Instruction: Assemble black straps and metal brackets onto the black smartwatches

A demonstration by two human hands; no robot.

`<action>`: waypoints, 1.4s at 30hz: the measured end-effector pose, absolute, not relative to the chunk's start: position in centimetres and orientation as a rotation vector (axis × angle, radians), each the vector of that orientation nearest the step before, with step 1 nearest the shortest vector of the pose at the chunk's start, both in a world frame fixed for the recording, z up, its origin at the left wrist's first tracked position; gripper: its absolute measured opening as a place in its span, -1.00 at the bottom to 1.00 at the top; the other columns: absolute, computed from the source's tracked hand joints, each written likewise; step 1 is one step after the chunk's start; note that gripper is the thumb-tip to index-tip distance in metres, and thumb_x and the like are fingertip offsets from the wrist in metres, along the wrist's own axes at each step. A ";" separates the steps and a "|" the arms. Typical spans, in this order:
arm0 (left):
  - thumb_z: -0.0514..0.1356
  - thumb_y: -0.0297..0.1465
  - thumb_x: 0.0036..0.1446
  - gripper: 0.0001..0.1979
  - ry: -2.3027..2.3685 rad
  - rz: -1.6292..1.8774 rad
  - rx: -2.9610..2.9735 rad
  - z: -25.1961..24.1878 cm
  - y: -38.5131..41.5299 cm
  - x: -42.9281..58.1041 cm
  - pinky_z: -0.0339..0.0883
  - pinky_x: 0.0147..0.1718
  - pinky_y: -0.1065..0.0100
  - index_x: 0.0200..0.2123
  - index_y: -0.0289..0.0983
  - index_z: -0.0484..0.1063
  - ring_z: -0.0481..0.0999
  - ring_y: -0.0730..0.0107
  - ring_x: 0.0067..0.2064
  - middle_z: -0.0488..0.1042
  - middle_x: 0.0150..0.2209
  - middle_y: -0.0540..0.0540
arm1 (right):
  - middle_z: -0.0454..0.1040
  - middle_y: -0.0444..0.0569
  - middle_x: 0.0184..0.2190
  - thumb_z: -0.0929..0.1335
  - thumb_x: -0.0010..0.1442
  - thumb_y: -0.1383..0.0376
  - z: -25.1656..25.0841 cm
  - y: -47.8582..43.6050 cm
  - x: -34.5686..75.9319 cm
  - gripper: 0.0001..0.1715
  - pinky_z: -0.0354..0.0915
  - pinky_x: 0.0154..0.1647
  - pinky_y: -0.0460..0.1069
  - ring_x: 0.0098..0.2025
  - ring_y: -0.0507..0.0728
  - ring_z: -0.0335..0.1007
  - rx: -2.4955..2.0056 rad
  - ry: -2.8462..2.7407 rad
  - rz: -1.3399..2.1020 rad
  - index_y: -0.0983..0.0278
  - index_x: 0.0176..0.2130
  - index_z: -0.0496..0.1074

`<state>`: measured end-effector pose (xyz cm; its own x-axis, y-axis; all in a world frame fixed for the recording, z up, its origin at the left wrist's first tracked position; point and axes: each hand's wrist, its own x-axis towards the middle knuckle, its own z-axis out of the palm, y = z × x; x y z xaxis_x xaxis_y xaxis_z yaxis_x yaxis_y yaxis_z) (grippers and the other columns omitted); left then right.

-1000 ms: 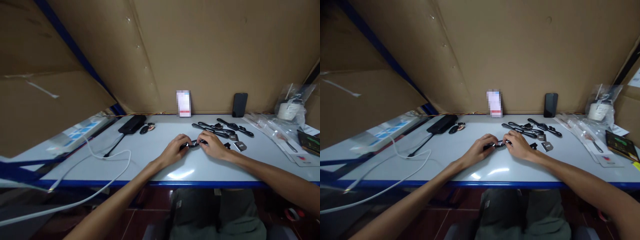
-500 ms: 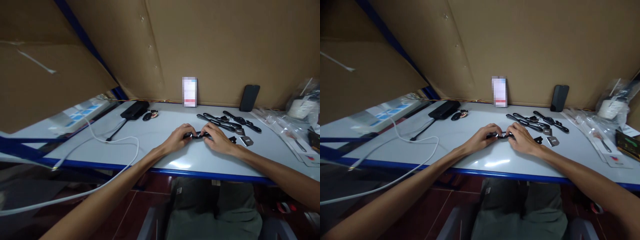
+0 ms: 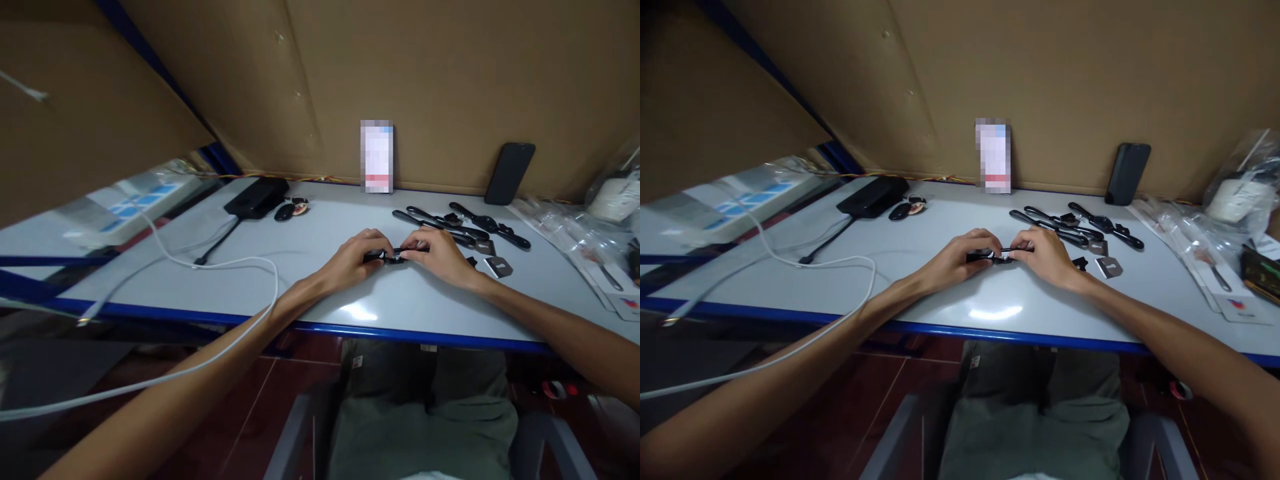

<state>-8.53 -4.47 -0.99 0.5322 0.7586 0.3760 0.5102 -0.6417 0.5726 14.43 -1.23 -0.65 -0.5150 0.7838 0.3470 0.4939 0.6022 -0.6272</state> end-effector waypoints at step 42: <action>0.17 -0.29 0.36 -0.73 0.974 0.737 2.384 -0.2 -3.9 -8.4 0.32 0.09 0.07 0.05 -0.11 0.56 0.47 0.17 0.02 0.51 -0.05 -0.13 | 0.58 0.07 -0.40 0.19 0.48 -0.03 0.0 0.3 15.1 -0.42 0.43 -0.09 0.09 -0.30 0.15 0.52 -1.033 -1.700 1.427 0.26 -0.35 0.49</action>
<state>-8.37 -3.90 -0.23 0.6060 0.7360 0.3016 0.4900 -0.6441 0.5873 15.07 0.29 -0.03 -0.4542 0.8909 0.0087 0.1462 0.0842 -0.9857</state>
